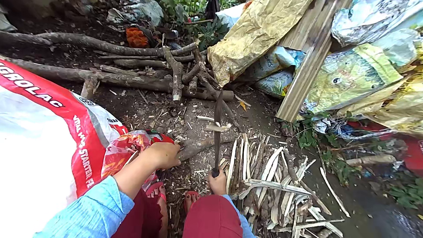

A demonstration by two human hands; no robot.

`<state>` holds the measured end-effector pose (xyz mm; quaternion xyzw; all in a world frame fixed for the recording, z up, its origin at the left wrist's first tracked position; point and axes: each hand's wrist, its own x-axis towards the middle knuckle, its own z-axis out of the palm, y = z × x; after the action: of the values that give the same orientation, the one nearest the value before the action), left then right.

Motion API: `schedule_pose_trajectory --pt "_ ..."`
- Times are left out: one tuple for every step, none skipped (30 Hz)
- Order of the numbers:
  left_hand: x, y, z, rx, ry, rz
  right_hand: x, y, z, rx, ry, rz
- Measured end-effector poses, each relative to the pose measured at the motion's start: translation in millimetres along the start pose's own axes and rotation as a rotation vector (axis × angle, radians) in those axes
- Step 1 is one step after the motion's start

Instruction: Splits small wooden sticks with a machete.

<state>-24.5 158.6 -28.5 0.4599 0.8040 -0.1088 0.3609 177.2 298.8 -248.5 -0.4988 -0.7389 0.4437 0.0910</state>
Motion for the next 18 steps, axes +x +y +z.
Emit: schedule_pose_trajectory --pt "1 0 0 0.001 0.001 0.001 5 12 8 -0.080 -0.054 0.067" --pt "1 0 2 0.001 0.005 0.001 11 25 16 -0.186 -0.139 0.149" --pt "1 -1 3 -0.007 0.009 0.001 16 37 21 -0.288 -0.227 0.222" --pt "1 -2 4 -0.018 0.015 0.002 19 45 26 -0.354 -0.277 0.266" --pt "1 -3 4 -0.021 0.016 0.000 21 50 29 -0.378 -0.294 0.281" --pt "0 -4 3 -0.020 0.014 -0.007 22 50 31 -0.376 -0.295 0.285" --pt "1 -5 3 -0.020 0.010 -0.012 21 51 30 -0.355 -0.286 0.280" --pt "1 -6 5 -0.017 0.007 -0.016 18 50 28 -0.323 -0.271 0.275" --pt "2 -6 5 -0.014 0.003 -0.019 16 47 24 -0.292 -0.250 0.268" --pt "3 -5 4 -0.007 0.002 -0.022 14 42 19 -0.261 -0.228 0.254" --pt "4 -4 3 0.001 0.001 -0.024 12 36 15 -0.229 -0.210 0.235" --pt "4 -3 3 0.002 -0.002 -0.026 11 31 11 -0.197 -0.194 0.214" --pt "5 -1 3 0.000 -0.009 -0.027 9 28 9 -0.168 -0.171 0.187" --pt "6 0 4 0.000 -0.020 -0.028 7 24 8 -0.146 -0.146 0.158" --pt "9 1 4 0.007 -0.037 -0.027 5 22 8 -0.123 -0.121 0.131" --pt "13 2 5 0.011 -0.057 -0.024 3 21 10 -0.101 -0.108 0.116" --pt "21 2 5 0.014 -0.077 -0.016 3 21 13 -0.094 -0.113 0.119" --pt "31 2 4 0.010 -0.094 -0.004 3 23 18 -0.108 -0.135 0.139"
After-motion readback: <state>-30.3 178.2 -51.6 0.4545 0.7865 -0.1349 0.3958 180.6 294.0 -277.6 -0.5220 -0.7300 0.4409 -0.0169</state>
